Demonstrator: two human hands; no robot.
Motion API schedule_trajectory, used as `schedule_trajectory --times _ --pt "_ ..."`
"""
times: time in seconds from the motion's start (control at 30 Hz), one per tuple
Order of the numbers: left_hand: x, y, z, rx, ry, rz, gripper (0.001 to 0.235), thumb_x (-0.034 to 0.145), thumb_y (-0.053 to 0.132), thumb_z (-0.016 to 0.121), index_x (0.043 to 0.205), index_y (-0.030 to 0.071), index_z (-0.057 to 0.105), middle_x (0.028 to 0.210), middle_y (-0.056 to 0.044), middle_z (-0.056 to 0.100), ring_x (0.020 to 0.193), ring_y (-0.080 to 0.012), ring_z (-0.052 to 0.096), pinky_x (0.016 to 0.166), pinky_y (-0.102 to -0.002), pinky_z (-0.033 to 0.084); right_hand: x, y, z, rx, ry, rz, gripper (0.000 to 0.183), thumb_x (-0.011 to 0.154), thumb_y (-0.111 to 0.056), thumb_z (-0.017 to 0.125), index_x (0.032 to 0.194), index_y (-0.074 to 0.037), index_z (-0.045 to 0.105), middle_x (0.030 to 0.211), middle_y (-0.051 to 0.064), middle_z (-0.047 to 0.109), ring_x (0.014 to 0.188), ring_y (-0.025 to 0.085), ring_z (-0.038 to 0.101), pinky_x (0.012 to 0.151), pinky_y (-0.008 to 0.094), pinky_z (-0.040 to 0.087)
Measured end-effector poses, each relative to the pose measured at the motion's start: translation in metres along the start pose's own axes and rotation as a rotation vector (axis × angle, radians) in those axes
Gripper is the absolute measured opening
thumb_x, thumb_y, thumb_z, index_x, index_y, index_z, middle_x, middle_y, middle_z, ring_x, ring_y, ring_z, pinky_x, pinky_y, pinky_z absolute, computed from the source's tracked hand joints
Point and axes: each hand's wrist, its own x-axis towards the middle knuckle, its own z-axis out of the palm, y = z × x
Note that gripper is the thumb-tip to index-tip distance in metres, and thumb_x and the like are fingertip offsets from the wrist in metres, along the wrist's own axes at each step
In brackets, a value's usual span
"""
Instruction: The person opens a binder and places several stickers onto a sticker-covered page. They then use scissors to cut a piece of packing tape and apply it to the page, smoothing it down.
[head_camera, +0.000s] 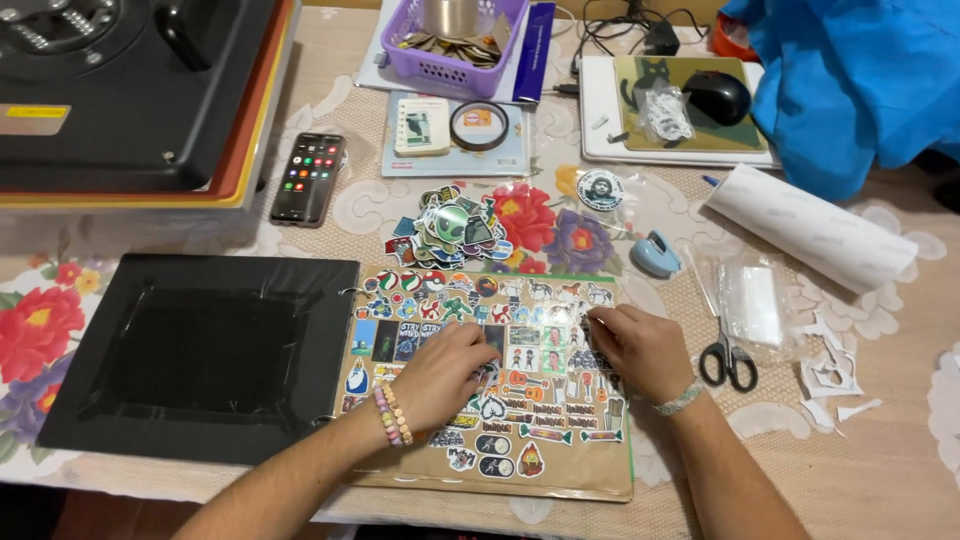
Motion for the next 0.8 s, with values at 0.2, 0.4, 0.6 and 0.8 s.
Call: schedule_trajectory --times 0.2,0.4,0.6,0.8 --pt "0.05 -0.022 -0.063 0.132 0.153 0.085 0.051 0.081 0.015 0.076 0.125 -0.005 0.059 0.116 -0.03 0.057 0.112 -0.0491 0.054 0.092 -0.058 0.045 -0.001 -0.005 0.0 -0.029 0.043 -0.022 0.01 0.088 -0.026 0.073 0.098 -0.024 0.074 0.069 -0.003 0.07 0.064 0.019 0.071 0.057 0.03 0.055" --pt "0.235 -0.116 -0.196 0.851 0.374 -0.172 0.016 0.094 0.001 0.058 0.089 0.007 0.072 0.089 -0.012 0.067 0.084 -0.0272 0.063 0.07 -0.043 0.055 -0.003 0.011 0.002 0.028 0.001 -0.155 0.016 0.087 -0.024 0.073 0.103 -0.019 0.073 0.081 -0.005 0.075 0.062 0.012 0.068 0.048 0.029 0.057" --pt "0.355 -0.242 -0.245 0.397 0.565 -0.536 0.032 0.088 0.009 0.063 0.12 0.008 0.062 0.115 -0.017 0.07 0.107 -0.0388 0.066 0.088 -0.052 0.055 -0.005 0.007 -0.011 -0.068 0.051 -0.157 0.017 0.092 -0.026 0.066 0.106 -0.019 0.069 0.074 -0.004 0.067 0.057 0.017 0.062 0.045 0.036 0.047" --pt "0.399 -0.247 -0.237 0.584 0.606 -0.255 0.049 0.083 -0.011 0.059 0.13 0.004 0.059 0.133 -0.019 0.056 0.117 -0.0396 0.054 0.095 -0.053 0.047 -0.007 -0.004 -0.02 -0.028 -0.024 -0.159 0.017 0.094 -0.022 0.064 0.107 -0.013 0.068 0.072 0.0 0.063 0.055 0.02 0.061 0.046 0.038 0.046"
